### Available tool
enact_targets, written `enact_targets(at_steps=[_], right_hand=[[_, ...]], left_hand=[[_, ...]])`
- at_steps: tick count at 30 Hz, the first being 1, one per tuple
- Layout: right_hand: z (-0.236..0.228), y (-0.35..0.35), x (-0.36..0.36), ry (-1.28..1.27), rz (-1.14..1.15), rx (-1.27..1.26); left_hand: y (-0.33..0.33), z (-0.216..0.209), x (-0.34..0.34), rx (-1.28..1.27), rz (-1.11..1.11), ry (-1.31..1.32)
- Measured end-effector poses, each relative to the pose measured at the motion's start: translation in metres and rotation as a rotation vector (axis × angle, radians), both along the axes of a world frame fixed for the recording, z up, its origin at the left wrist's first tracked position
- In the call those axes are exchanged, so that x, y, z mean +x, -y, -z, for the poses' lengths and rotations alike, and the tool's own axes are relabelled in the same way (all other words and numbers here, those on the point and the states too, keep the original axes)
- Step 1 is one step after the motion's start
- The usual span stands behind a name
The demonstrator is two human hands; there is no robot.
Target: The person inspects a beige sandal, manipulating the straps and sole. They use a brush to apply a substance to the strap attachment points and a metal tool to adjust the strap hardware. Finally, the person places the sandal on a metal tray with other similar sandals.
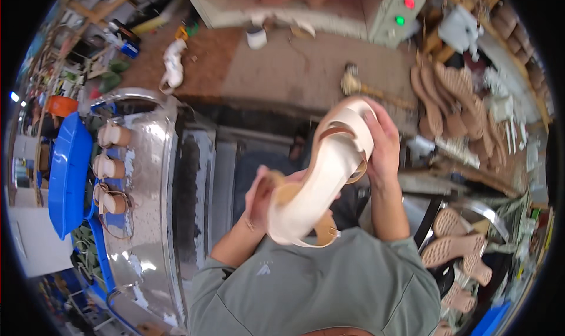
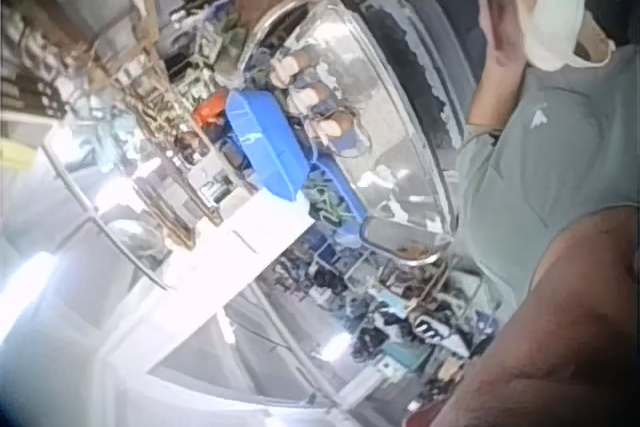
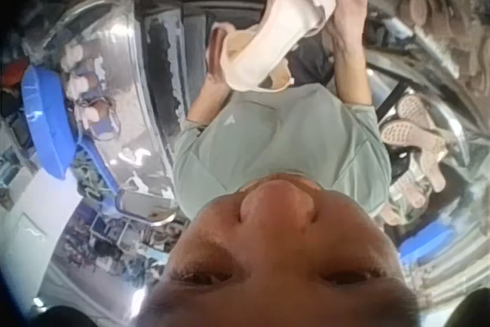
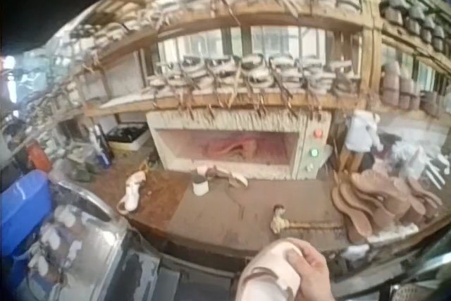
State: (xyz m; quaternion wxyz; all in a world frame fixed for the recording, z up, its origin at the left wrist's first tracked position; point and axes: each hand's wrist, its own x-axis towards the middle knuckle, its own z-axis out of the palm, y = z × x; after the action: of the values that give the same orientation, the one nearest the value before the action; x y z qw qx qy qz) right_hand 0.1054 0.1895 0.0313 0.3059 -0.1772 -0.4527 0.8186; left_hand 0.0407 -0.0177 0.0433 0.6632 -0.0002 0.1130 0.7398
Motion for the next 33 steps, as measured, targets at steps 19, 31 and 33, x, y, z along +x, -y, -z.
enact_targets(at_steps=[19,31,33], right_hand=[[0.014,0.029,-0.02,0.066,-0.569,0.561],[-0.136,-0.151,-0.096,0.194,-0.412,0.624],[-0.211,-0.187,-0.09,0.179,-0.213,0.806]], left_hand=[[-0.028,0.04,-0.08,-0.113,-0.827,-0.618],[-0.121,0.013,-0.179,-0.335,-0.46,-0.366],[-0.134,-0.031,-0.19,-0.393,-0.423,-0.536]])
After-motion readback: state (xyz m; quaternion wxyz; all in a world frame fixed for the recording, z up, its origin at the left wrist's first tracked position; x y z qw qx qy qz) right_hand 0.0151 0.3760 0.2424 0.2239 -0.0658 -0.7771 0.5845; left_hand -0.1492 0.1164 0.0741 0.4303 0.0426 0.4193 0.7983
